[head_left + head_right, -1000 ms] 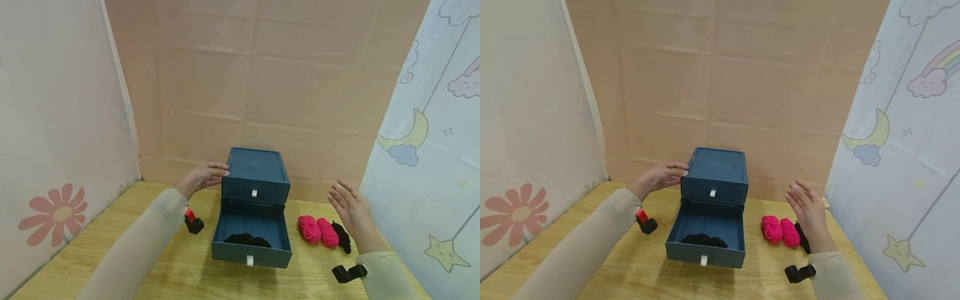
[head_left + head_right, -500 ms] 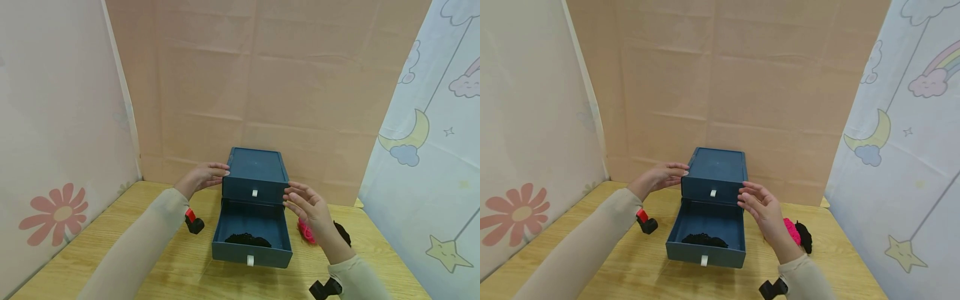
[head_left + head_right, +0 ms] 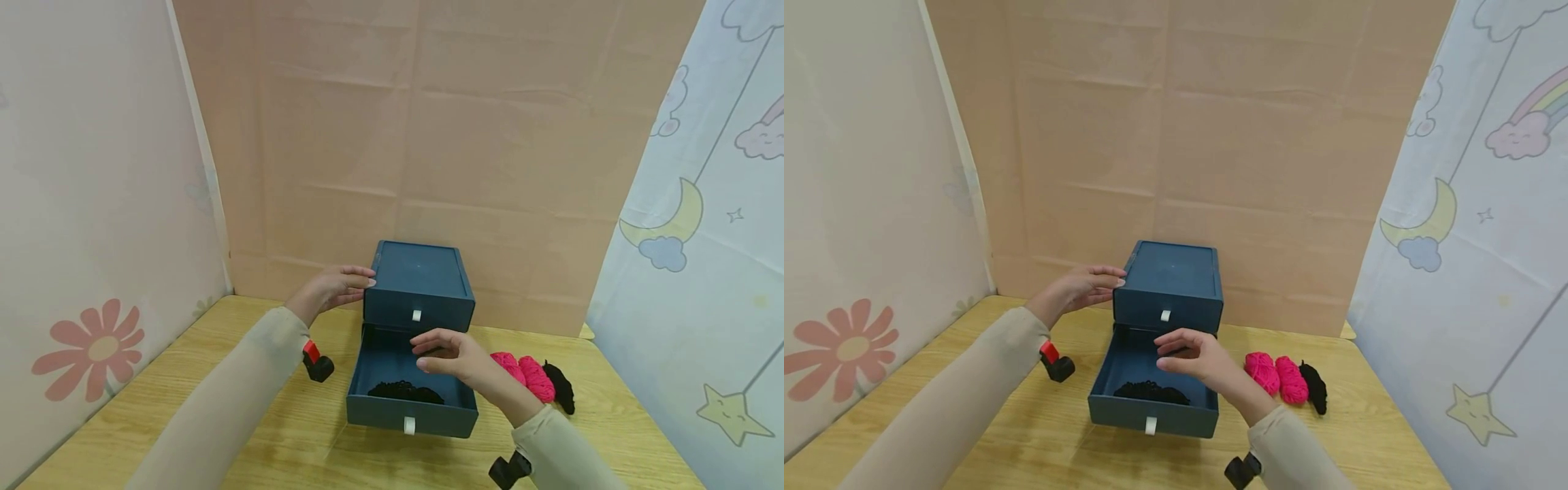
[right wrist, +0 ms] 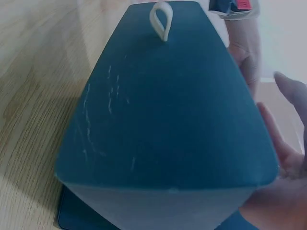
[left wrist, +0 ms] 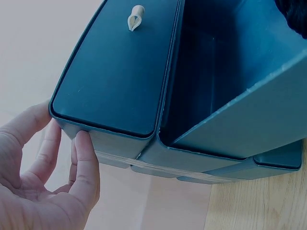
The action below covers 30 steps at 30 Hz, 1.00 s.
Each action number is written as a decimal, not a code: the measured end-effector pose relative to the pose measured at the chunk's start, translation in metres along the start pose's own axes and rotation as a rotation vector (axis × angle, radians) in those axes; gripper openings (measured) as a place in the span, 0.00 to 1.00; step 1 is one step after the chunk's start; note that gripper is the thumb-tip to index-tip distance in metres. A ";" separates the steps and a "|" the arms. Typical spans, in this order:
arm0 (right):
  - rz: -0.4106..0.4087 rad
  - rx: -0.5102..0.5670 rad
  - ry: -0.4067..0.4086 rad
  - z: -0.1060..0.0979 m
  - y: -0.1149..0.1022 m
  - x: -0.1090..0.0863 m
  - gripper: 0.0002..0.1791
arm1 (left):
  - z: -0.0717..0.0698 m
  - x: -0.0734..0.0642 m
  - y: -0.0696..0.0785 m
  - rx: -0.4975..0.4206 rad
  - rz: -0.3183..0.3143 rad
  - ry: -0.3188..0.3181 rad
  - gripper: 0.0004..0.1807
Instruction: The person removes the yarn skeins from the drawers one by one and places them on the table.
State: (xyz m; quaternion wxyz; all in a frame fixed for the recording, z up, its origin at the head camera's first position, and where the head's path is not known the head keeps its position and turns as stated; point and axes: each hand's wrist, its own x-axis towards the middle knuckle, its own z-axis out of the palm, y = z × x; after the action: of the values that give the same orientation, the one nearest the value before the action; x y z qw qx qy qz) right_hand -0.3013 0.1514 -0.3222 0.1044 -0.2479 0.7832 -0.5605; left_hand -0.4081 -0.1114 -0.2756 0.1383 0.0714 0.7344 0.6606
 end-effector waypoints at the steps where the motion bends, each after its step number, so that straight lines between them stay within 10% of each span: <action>1: 0.006 -0.025 -0.028 0.001 0.000 0.002 0.24 | 0.000 0.000 0.000 -0.003 -0.002 0.001 0.19; 30: 0.210 -0.295 -0.347 0.009 0.008 0.017 0.15 | 0.002 -0.010 0.002 0.009 0.009 0.004 0.20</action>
State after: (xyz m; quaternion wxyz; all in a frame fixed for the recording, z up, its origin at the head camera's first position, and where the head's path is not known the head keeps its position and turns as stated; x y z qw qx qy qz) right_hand -0.3145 0.1375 -0.3302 0.2577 -0.2702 0.8483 -0.3755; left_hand -0.3986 -0.1122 -0.2726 0.1337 0.0742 0.7373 0.6581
